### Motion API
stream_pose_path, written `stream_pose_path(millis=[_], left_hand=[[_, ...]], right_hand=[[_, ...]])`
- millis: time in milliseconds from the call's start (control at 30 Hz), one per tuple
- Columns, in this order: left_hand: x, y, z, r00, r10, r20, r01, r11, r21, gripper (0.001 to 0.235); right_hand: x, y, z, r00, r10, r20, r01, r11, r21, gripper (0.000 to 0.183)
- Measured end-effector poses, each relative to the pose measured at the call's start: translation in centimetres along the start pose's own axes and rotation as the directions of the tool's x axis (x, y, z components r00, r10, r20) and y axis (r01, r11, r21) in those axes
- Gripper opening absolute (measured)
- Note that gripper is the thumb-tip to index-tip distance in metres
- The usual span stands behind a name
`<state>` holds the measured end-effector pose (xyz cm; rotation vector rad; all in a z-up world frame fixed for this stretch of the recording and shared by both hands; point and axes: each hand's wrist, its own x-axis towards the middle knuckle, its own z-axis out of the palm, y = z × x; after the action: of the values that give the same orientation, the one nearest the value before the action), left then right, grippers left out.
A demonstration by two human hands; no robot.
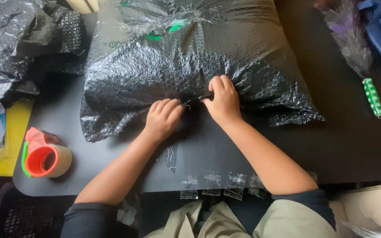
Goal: The person places a green tote bag on a sheet of black bubble wrap, folds the wrap around the bag, and secures it with clear packing tape. They smooth the wrap, cut tape from a dispenser, and apply multiple strips to seal the package.
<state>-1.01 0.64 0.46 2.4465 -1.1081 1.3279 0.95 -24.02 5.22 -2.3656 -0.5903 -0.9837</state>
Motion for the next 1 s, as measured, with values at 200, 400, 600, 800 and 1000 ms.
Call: stream_pose_path(millis=[200,400,600,800,1000], left_hand=[[1.3,4.2,0.1,0.994,0.092,0.058,-0.085,0.990,-0.109,0.032],[2.0,4.3,-0.9,0.989,-0.012,0.148,0.016,1.000,-0.026,0.063],[2.7,4.4,-1.8,0.967,-0.008,0.257,0.006,1.000,0.008,0.068],[2.9,4.7,-2.1,0.948,0.003,0.319,-0.013,1.000,0.028,0.058],[2.3,5.0,-1.1,0.965,0.002,0.262,-0.013,0.999,0.039,0.061]], right_hand=[[2.0,-1.4,-1.9,0.964,0.226,0.138,-0.232,0.972,0.030,0.047],[0.6,-0.6,-9.3,0.914,0.237,0.330,-0.342,0.887,0.309,0.037],[-9.0,0.5,-25.8,0.731,0.637,0.246,-0.674,0.730,0.112,0.011],[-23.4,1.6,-30.5,0.183,0.979,0.094,-0.977,0.192,-0.094,0.021],[-26.9,1.8,-28.9,0.111,0.966,0.232,-0.991,0.089,0.103,0.030]])
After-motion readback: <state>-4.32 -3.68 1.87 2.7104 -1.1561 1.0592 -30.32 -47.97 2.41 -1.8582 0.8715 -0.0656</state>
